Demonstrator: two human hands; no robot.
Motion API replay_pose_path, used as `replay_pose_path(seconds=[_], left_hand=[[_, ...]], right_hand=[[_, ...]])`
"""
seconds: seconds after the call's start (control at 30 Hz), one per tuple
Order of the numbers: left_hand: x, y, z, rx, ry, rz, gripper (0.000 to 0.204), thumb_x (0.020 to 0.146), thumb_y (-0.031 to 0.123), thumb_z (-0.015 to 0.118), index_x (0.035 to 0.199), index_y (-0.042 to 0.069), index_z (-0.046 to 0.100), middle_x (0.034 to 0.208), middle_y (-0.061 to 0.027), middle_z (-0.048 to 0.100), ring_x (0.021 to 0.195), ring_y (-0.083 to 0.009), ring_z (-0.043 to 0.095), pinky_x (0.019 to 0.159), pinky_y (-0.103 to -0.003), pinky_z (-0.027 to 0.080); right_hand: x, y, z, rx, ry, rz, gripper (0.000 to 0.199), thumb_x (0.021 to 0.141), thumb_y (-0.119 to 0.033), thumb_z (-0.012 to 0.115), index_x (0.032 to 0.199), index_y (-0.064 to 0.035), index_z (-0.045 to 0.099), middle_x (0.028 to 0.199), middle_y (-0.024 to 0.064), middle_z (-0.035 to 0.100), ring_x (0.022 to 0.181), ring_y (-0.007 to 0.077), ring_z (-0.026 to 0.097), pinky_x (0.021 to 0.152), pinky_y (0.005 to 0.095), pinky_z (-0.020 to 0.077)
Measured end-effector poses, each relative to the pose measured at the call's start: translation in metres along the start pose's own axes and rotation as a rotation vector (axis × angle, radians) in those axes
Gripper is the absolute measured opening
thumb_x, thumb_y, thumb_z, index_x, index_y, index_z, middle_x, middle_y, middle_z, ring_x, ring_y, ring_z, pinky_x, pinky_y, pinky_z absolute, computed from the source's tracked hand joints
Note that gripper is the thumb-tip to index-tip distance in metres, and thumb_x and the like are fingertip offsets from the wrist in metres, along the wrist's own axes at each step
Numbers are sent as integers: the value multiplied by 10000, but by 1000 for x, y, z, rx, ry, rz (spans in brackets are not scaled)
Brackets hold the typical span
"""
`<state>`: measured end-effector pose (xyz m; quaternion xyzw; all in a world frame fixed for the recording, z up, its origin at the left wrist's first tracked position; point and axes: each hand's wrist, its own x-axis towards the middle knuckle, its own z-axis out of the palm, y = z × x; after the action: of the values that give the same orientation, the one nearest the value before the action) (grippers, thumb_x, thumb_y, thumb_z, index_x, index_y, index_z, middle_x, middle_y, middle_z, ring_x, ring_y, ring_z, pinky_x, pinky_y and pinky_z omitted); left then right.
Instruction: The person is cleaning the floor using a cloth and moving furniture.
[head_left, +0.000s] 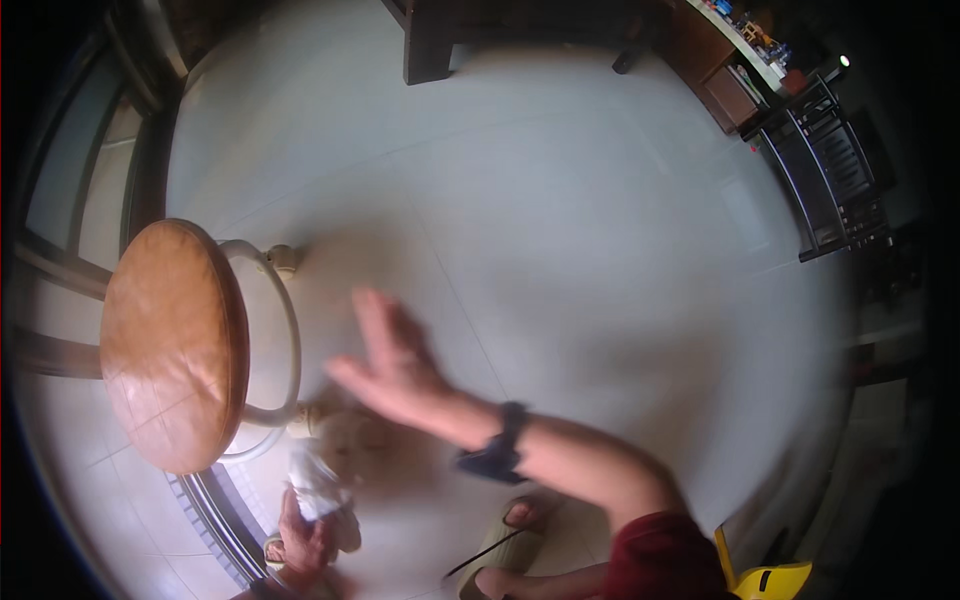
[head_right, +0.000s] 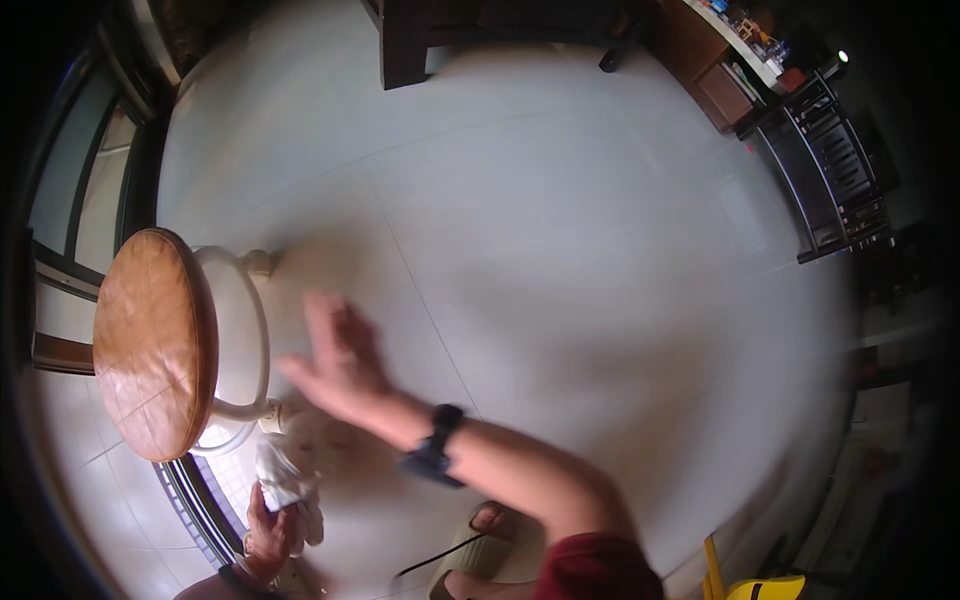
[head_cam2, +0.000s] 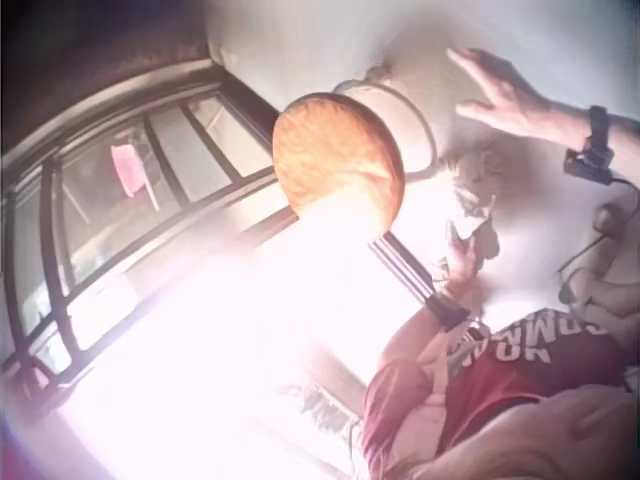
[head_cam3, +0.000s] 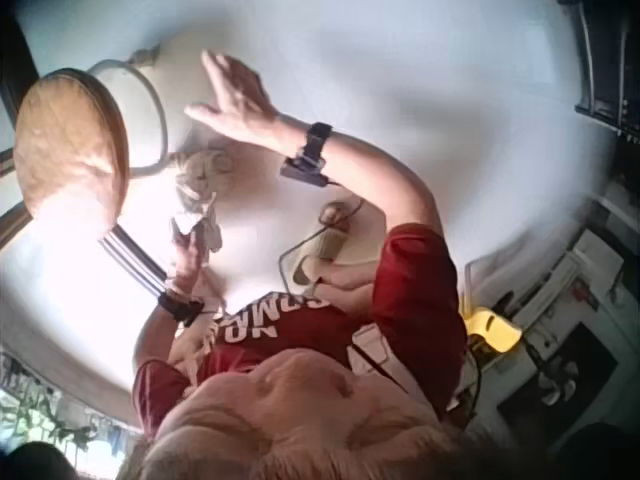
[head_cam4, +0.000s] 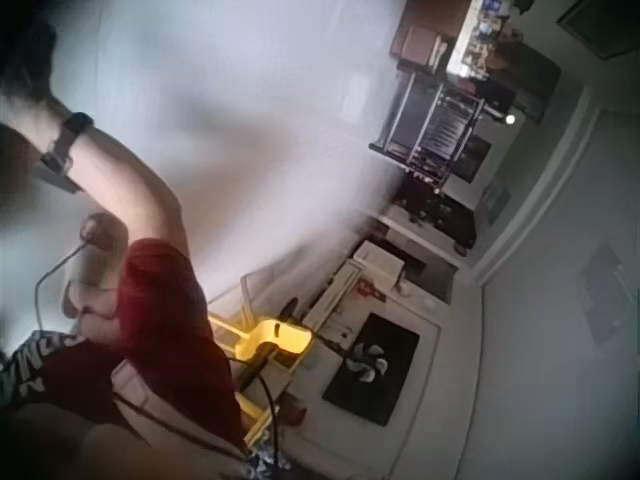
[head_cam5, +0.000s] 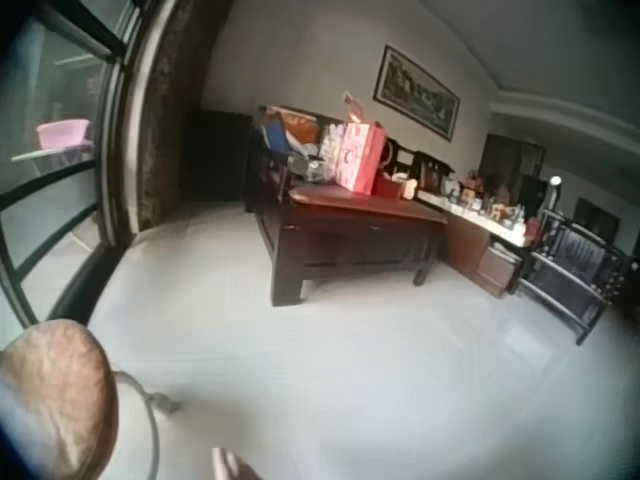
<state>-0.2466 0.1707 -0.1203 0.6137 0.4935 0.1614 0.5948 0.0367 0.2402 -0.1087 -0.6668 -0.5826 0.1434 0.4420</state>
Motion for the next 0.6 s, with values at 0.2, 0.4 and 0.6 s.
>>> replay_pose_path(seconds=[0.2, 0.4, 0.6], left_hand=[[58, -50, 83, 1042, 445, -562, 1006, 632, 347, 739, 1389, -29, 193, 1493, -171, 118, 1361, -429, 104, 1032, -570, 254], [167, 16, 180, 943, 561, -618, 906, 761, 485, 595, 1423, 15, 193, 1526, -134, 75, 1383, -403, 66, 1036, -574, 228], [323, 128, 312, 949, 476, -360, 735, 838, 393, 499, 1424, 49, 217, 1508, -141, 149, 1364, -404, 140, 1006, -600, 237]], right_hand=[[-126, 241, -183, -931, -90, 750, 889, 779, -516, 599, 1422, -46, 204, 1464, 201, 194, 1339, 399, 166, 1049, 553, 194], [-192, 272, -239, -1020, 39, 1145, 937, 813, -574, 500, 1445, -13, 94, 1472, 276, 103, 1369, 422, 85, 1041, 624, 143], [-189, 274, -244, -951, 91, 1033, 938, 798, -564, 522, 1444, -21, 112, 1466, 293, 83, 1370, 442, 52, 1023, 663, 98]])
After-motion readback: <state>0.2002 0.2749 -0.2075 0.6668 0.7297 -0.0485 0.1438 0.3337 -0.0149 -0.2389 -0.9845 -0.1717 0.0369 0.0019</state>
